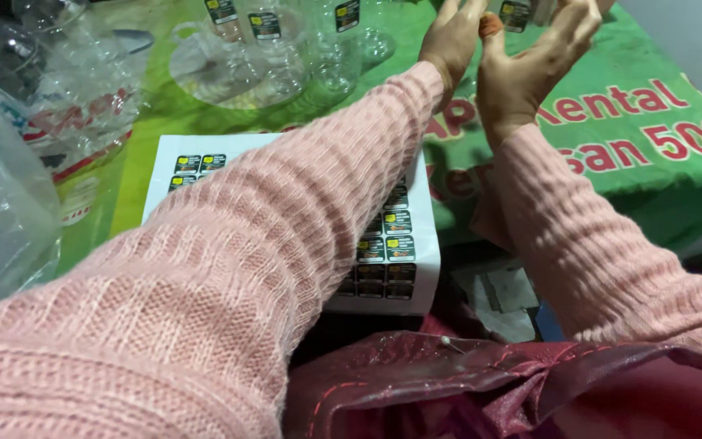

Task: The person repeatedly picks up clear plastic bottles, peels individual labels from a sheet, and applies them to the bottles. Labeled bottles are placed on the table to the right.

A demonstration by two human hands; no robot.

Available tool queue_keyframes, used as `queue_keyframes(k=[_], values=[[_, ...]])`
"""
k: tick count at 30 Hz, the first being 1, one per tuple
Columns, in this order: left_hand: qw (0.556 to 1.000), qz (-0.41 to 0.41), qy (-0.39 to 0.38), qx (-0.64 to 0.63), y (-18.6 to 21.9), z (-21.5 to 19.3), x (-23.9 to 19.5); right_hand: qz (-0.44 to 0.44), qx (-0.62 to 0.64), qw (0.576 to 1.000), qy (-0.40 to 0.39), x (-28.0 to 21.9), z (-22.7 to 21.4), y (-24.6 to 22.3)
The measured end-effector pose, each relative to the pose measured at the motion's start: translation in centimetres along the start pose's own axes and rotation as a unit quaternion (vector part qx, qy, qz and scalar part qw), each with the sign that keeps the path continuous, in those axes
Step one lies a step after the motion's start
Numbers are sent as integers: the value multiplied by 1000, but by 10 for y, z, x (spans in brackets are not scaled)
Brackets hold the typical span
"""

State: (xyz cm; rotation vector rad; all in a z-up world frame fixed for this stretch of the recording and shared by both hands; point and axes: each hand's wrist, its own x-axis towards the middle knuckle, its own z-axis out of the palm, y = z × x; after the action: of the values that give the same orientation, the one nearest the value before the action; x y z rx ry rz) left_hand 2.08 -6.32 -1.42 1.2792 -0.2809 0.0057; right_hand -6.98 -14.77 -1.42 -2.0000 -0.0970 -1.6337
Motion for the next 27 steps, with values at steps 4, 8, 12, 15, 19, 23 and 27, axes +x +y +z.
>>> queue_keyframes(k=[4,8,12,15,19,23,27], values=[[998,1,-56,-21,-9,9,20,155,78,983,-65,4,8,39],[995,-25,-92,7,-13,8,15,293,158,934,-132,1,14,60],[994,-38,-99,16,-4,2,-1,322,131,921,-174,-5,19,57],[997,-36,-61,26,13,-5,-16,303,139,927,-174,-7,27,48],[998,37,13,52,32,-16,-43,284,227,912,-191,-9,44,33],[984,24,104,141,43,-39,-65,220,245,917,-227,-13,63,11],[968,27,156,195,46,-54,-66,266,377,848,-259,-22,80,-10]])
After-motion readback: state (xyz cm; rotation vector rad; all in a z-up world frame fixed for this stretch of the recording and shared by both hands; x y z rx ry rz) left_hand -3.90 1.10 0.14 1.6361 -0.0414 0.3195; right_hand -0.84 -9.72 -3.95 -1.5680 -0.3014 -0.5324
